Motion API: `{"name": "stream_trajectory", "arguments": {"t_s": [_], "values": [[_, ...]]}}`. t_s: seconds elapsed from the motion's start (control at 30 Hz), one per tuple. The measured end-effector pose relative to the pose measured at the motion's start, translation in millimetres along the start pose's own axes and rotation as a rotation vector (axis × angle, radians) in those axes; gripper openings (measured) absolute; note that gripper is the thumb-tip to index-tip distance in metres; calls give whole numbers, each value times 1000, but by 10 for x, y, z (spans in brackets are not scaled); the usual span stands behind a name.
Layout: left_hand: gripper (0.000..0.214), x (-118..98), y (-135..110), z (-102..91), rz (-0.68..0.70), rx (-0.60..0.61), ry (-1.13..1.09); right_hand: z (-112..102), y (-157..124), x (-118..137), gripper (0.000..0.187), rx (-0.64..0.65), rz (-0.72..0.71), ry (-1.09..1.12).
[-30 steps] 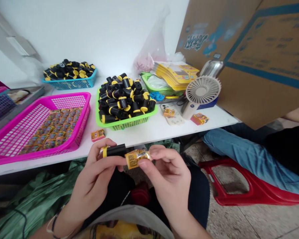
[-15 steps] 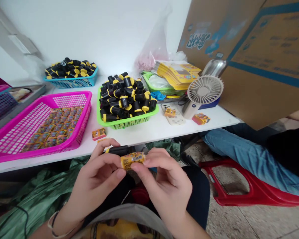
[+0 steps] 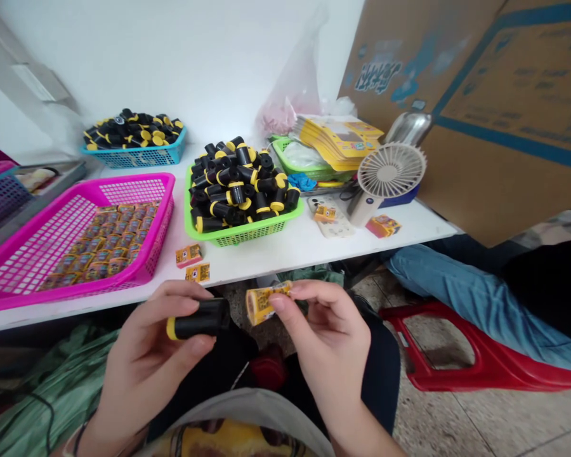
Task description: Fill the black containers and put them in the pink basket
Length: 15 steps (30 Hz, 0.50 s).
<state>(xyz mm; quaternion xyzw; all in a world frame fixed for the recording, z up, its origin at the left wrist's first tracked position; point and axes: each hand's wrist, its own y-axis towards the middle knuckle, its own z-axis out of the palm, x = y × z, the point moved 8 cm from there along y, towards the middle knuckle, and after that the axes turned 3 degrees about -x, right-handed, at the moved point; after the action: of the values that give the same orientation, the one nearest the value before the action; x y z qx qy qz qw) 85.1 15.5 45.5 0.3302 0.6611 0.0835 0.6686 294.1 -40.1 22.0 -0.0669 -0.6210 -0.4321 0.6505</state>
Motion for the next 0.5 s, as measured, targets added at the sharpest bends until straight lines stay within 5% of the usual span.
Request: {"name": "stream_trajectory", "arguments": {"t_s": [0.5], "values": [[40,61,0,58,-52,-11,-36,111,-116,12,26,142,88,116]]}}
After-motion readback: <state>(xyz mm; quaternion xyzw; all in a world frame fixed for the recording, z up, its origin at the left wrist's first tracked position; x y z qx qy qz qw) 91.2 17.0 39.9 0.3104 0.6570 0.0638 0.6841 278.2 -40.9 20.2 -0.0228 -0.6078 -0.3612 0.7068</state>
